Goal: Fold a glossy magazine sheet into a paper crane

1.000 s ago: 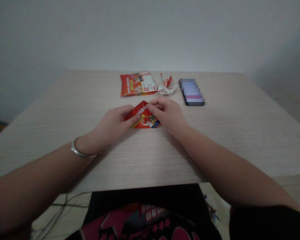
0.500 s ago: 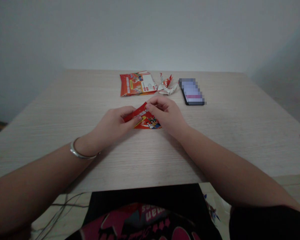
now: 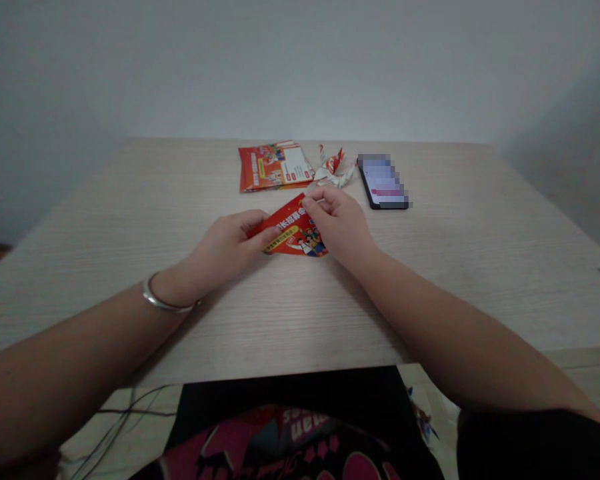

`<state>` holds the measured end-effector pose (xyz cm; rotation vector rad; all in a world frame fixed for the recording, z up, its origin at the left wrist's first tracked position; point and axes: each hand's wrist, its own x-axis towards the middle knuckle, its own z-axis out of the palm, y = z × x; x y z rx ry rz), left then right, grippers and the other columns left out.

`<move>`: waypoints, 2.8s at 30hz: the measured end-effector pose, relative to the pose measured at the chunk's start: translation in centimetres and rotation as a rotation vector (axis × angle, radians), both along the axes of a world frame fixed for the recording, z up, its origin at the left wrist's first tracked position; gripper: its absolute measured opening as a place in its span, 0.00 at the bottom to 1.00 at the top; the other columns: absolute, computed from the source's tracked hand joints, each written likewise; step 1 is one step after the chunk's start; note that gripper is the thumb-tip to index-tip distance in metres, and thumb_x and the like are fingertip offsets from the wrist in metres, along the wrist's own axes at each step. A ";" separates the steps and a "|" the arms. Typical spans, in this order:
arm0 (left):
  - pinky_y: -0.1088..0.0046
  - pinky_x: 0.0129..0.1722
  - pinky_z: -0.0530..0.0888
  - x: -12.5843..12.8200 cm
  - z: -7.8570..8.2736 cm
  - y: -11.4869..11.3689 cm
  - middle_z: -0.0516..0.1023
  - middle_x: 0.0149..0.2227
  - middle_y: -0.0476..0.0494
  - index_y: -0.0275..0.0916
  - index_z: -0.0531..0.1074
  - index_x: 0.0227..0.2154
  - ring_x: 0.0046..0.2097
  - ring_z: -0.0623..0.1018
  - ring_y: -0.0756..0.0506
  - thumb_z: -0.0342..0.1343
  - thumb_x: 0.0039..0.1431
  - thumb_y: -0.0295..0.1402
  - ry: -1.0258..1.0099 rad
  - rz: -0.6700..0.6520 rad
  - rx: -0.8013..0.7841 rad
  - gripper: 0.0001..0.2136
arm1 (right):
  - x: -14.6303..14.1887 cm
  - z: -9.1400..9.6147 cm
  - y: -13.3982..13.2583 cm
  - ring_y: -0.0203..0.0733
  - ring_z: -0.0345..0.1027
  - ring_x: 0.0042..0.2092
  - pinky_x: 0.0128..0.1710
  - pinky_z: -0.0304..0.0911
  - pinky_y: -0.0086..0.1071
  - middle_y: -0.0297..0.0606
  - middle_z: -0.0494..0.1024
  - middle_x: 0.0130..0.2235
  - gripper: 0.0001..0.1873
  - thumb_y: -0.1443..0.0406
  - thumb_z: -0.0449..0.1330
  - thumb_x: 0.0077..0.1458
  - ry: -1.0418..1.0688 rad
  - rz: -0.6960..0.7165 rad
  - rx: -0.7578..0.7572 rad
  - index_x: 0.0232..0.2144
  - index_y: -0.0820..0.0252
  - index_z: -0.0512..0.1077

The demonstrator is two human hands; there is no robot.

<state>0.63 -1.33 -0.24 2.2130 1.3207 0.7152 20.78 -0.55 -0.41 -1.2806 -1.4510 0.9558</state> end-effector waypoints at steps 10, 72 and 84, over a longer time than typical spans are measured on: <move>0.70 0.31 0.64 0.0 0.1 0.0 0.79 0.29 0.45 0.39 0.74 0.28 0.31 0.73 0.47 0.50 0.68 0.37 0.026 0.040 -0.047 0.15 | 0.6 -1.4 1.8 0.40 0.69 0.30 0.31 0.64 0.36 0.32 0.76 0.28 0.08 0.57 0.61 0.59 -0.118 -0.002 -0.002 0.30 0.52 0.70; 0.68 0.32 0.63 -0.7 -2.0 3.2 0.79 0.32 0.43 0.37 0.76 0.29 0.31 0.71 0.46 0.54 0.65 0.36 0.255 0.210 0.071 0.12 | 0.1 -1.8 0.4 0.47 0.76 0.46 0.46 0.68 0.40 0.44 0.86 0.44 0.15 0.62 0.57 0.70 -1.053 0.595 0.710 0.43 0.58 0.85; 0.64 0.39 0.69 -0.8 -1.8 3.4 0.82 0.42 0.35 0.37 0.79 0.40 0.43 0.79 0.38 0.51 0.69 0.35 0.465 0.209 0.181 0.12 | -0.1 -1.8 0.2 0.46 0.77 0.48 0.46 0.69 0.38 0.38 0.86 0.48 0.16 0.69 0.57 0.67 -1.117 0.569 0.711 0.46 0.54 0.84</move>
